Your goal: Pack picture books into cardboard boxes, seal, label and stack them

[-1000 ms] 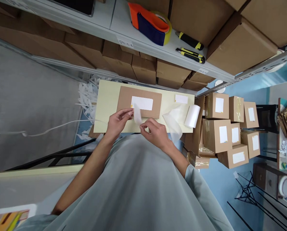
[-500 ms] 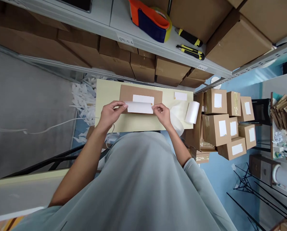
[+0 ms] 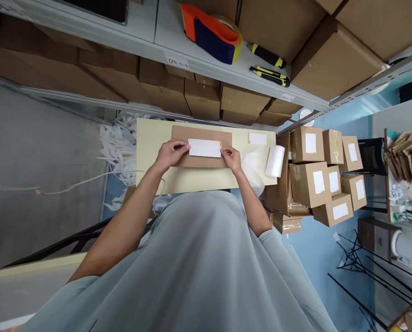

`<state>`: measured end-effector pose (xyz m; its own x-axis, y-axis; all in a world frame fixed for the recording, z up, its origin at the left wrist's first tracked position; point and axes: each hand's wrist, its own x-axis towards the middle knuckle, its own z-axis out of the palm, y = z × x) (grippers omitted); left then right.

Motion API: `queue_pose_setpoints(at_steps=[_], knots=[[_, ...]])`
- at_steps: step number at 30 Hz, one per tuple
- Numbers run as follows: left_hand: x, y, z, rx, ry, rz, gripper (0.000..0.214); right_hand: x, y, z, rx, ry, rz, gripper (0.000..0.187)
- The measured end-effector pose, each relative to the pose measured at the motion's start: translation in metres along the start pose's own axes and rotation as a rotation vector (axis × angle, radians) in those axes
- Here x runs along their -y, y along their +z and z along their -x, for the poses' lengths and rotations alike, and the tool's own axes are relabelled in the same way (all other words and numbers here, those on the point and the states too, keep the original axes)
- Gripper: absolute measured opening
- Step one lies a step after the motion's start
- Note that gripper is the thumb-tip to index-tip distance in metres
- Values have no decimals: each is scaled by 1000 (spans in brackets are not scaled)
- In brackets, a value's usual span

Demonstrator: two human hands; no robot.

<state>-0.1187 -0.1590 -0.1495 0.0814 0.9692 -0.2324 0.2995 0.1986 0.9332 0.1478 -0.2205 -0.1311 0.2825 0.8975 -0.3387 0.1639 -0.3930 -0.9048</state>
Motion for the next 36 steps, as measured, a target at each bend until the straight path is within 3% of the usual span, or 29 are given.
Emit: queue_pose_setpoints(at_steps=[19, 25, 36], knots=[[14, 4, 2, -24, 31, -50, 19, -15, 5, -9, -1, -44, 121, 16], [21, 5, 1, -29, 72, -73, 18, -20, 5, -8, -12, -116, 210, 14], [34, 9, 3, -61, 130, -141, 15, -31, 7, -1, -48, -212, 260, 29]])
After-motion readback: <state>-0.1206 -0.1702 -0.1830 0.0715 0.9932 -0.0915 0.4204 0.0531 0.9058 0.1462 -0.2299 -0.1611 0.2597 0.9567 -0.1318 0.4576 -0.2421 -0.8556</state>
